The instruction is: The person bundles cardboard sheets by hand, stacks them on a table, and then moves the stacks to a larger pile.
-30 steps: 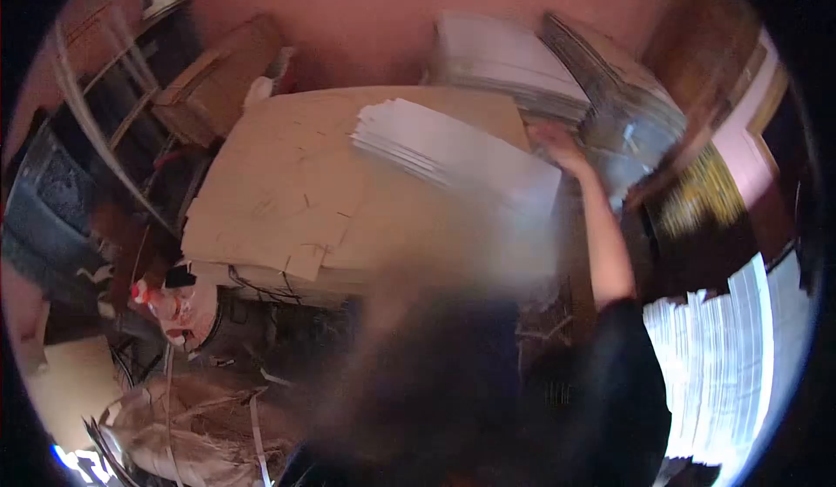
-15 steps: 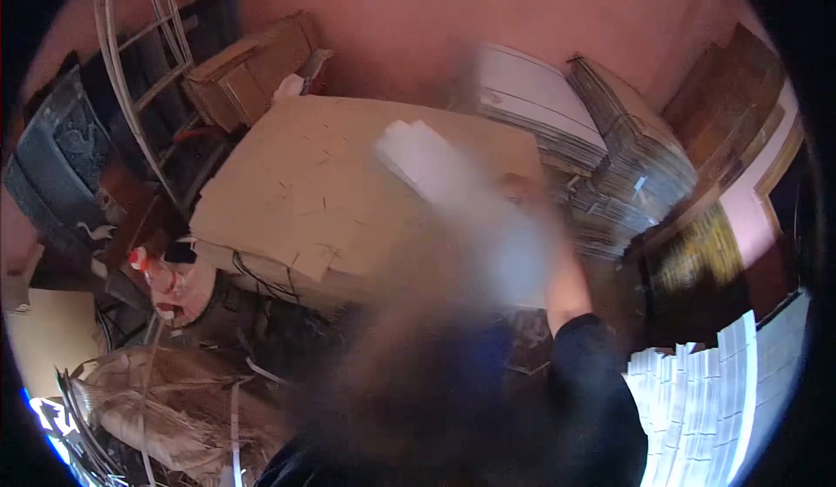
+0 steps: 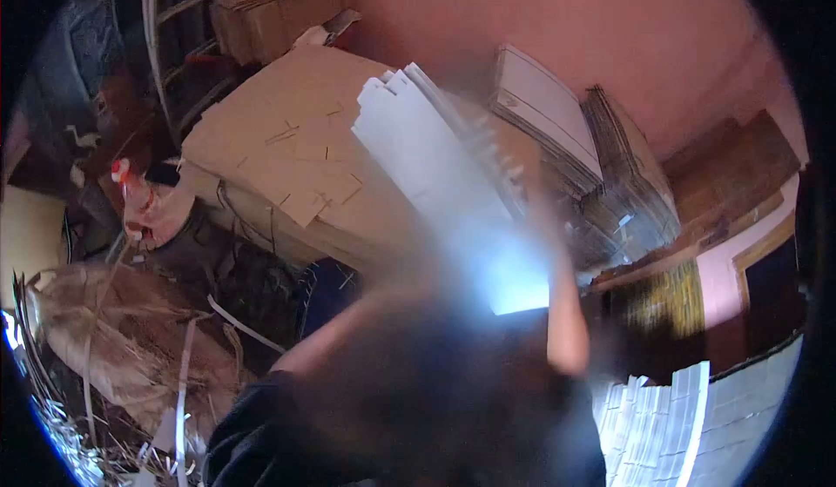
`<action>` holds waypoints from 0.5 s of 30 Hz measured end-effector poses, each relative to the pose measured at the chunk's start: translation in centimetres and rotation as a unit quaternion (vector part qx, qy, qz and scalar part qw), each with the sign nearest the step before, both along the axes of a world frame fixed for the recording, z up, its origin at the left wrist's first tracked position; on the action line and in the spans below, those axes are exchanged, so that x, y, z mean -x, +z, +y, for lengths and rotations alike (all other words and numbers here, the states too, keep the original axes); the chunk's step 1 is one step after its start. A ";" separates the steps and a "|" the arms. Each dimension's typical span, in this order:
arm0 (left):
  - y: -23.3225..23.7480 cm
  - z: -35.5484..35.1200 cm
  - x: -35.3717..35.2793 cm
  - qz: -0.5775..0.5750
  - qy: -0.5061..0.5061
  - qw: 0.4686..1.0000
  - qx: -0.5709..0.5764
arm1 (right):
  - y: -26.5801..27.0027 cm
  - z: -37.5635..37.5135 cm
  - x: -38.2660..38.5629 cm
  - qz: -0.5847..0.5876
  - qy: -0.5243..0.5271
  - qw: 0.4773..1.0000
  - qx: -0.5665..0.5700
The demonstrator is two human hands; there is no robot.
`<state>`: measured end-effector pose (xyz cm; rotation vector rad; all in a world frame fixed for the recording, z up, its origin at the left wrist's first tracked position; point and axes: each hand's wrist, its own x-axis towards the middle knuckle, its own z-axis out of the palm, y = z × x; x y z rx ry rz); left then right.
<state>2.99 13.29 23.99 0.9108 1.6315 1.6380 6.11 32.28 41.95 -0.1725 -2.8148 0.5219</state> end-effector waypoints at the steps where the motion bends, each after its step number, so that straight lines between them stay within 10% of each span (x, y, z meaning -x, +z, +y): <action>1: -0.5 -2.7 0.4 -0.001 -0.038 0.999 0.019 | 0.4 -0.4 -1.3 0.010 0.015 1.000 0.005; 4: 1.8 -12.2 0.6 0.027 -0.046 0.998 -0.034 | 1.3 -2.7 -5.4 -0.021 0.018 1.000 0.009; 7: 7.4 -19.6 -1.0 -0.015 0.251 0.964 -0.085 | -0.9 -4.3 -7.4 -0.056 0.044 0.997 0.023; 10: 3.2 -24.1 1.3 0.029 0.467 0.878 -0.096 | -9.7 -3.8 -8.4 -0.106 0.098 0.989 0.020; 15: -3.5 -22.8 2.8 0.007 0.489 0.871 0.047 | -24.2 -6.5 -11.0 -0.094 0.136 0.983 -0.075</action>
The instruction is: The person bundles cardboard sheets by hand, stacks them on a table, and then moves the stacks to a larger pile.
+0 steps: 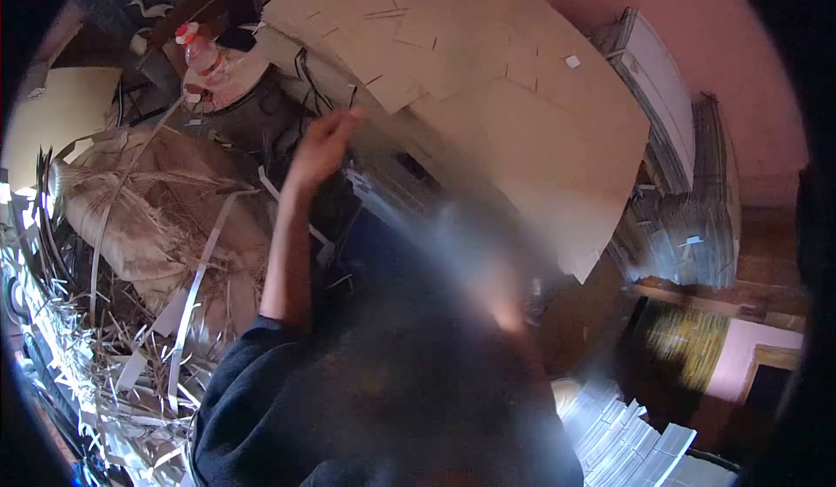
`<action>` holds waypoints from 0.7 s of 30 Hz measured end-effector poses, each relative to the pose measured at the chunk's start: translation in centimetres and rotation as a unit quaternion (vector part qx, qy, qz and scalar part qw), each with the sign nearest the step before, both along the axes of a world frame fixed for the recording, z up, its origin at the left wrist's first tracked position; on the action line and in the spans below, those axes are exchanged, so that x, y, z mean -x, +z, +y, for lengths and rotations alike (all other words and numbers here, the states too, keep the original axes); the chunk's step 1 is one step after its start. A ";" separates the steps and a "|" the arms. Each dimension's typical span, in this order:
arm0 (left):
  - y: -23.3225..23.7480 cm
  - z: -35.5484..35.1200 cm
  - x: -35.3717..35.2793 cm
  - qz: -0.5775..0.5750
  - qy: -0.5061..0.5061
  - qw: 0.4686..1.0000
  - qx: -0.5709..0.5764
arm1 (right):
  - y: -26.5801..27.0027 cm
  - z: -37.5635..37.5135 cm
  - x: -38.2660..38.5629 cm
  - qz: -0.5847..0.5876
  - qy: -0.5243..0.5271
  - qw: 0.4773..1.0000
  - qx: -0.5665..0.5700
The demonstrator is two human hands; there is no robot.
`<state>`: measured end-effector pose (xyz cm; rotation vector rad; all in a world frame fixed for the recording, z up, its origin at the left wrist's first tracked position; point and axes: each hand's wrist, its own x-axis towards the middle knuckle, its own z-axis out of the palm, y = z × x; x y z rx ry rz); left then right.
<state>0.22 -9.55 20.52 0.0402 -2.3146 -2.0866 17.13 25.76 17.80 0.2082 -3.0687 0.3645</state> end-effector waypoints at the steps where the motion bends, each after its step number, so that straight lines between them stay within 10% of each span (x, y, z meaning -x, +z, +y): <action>1: -0.6 0.8 -0.3 -0.004 -0.004 1.000 0.003 | 0.4 -0.6 -0.4 -0.004 -0.004 1.000 0.003; 6: -3.1 5.0 -0.9 0.046 -0.080 0.977 0.193 | 3.5 -1.3 0.1 -0.031 -0.070 0.993 0.093; 21: -3.4 5.5 -0.3 0.047 -0.137 0.959 0.244 | 1.4 -1.6 -0.5 0.029 -0.065 0.997 -0.034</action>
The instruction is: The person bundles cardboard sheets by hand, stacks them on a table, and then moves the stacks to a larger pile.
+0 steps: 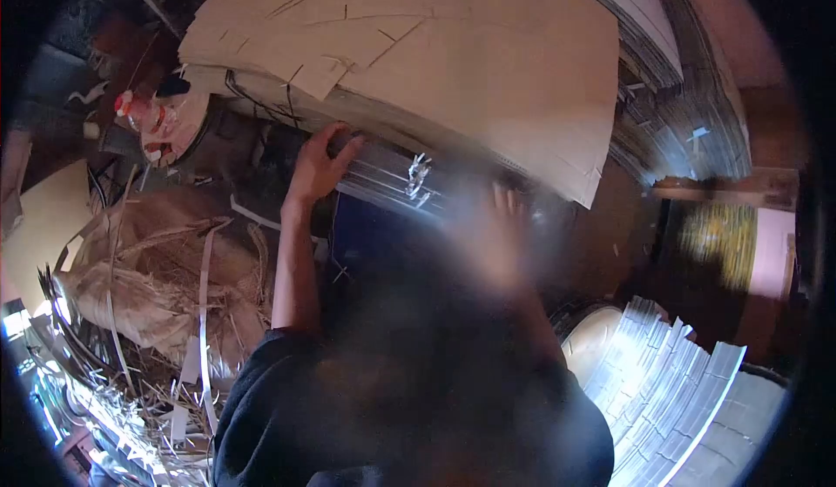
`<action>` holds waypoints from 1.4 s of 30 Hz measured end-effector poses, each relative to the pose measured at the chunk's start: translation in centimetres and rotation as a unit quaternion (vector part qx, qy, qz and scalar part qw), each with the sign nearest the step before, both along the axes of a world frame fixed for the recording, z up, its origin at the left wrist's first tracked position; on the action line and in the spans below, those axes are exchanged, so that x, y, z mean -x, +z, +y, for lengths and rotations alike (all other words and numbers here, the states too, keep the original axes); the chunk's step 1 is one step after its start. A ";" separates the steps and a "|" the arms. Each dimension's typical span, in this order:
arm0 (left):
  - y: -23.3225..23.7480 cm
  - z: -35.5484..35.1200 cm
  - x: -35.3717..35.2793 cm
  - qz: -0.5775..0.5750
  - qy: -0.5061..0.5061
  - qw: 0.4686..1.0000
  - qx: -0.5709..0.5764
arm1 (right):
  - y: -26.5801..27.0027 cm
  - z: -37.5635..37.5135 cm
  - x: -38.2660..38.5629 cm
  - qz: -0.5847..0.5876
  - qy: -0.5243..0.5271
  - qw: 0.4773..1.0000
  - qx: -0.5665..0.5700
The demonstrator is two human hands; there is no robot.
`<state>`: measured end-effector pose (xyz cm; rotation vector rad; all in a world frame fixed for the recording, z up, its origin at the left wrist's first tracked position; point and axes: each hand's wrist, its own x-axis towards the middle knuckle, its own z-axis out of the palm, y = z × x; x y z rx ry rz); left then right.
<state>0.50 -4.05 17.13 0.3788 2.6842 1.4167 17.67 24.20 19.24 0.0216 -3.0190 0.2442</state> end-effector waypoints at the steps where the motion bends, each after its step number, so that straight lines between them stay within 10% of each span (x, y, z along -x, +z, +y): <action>1: -0.1 0.2 0.1 0.002 -0.004 1.000 0.000 | -0.5 0.0 0.2 0.005 0.016 1.000 0.013; 13: 1.4 -2.8 0.7 0.038 0.186 0.933 -0.305 | 5.7 1.1 3.9 0.040 -0.016 0.953 0.300; 15: 5.1 -0.8 -0.1 0.021 0.127 0.926 -0.355 | 5.1 3.3 3.7 0.087 0.030 0.843 0.530; 20: 6.5 8.3 -4.1 -0.039 -0.204 0.870 -0.448 | -3.8 8.4 0.1 0.244 -0.014 0.692 0.680; 27: 8.9 11.2 -7.0 -0.037 -0.244 0.905 -0.346 | -6.2 1.4 -0.5 0.322 -0.025 0.519 0.792; 31: 9.3 10.8 -7.7 -0.016 -0.230 0.927 -0.296 | -14.1 4.6 -1.7 0.304 -0.067 0.520 0.795; 38: 6.9 13.4 -11.6 0.049 -0.204 0.960 -0.185 | -5.3 5.9 -3.9 0.118 -0.080 0.440 0.887; 42: 6.8 14.8 -11.9 0.192 -0.136 0.966 -0.104 | -4.8 4.8 -4.2 0.134 -0.160 0.532 0.821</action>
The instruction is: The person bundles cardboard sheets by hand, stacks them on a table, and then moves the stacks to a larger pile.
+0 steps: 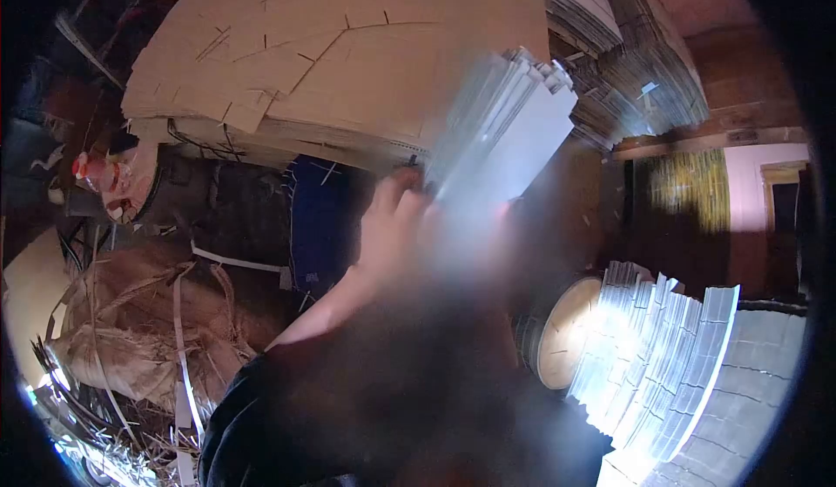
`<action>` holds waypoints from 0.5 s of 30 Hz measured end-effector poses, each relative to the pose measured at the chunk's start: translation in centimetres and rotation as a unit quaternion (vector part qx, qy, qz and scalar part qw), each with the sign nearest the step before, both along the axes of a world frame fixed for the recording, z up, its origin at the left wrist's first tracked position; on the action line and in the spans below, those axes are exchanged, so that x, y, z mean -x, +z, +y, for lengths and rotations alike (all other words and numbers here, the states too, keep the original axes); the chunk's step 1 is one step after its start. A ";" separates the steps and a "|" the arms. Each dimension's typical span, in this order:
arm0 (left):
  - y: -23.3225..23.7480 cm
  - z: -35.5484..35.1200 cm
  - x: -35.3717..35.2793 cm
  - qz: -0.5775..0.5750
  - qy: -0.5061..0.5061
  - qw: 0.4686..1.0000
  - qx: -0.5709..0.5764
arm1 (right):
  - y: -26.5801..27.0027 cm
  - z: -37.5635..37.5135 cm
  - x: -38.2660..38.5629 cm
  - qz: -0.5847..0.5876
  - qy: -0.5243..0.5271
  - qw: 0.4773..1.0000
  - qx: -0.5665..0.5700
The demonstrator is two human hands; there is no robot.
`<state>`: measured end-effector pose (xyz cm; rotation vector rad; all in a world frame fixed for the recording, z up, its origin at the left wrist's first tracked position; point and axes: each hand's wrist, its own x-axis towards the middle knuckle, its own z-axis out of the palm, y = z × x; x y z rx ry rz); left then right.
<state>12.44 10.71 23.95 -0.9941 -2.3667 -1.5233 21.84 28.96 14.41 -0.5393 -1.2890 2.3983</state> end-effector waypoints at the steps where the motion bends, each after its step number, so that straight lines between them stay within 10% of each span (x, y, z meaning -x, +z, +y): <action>1: -0.4 0.0 0.2 0.065 0.025 0.998 0.010 | -0.5 0.1 -0.1 0.000 -0.001 1.000 0.003; 7: -1.6 -0.8 2.3 0.080 -0.058 0.994 0.055 | -4.5 1.6 -0.3 -0.074 0.015 0.994 -0.077; 9: -2.0 -1.1 2.9 0.083 -0.071 0.993 0.032 | -0.9 0.1 0.8 -0.036 -0.069 0.952 -0.297; 15: 0.4 -8.7 7.9 0.175 0.129 0.976 -0.020 | -3.2 0.2 0.8 -0.060 -0.115 0.985 -0.110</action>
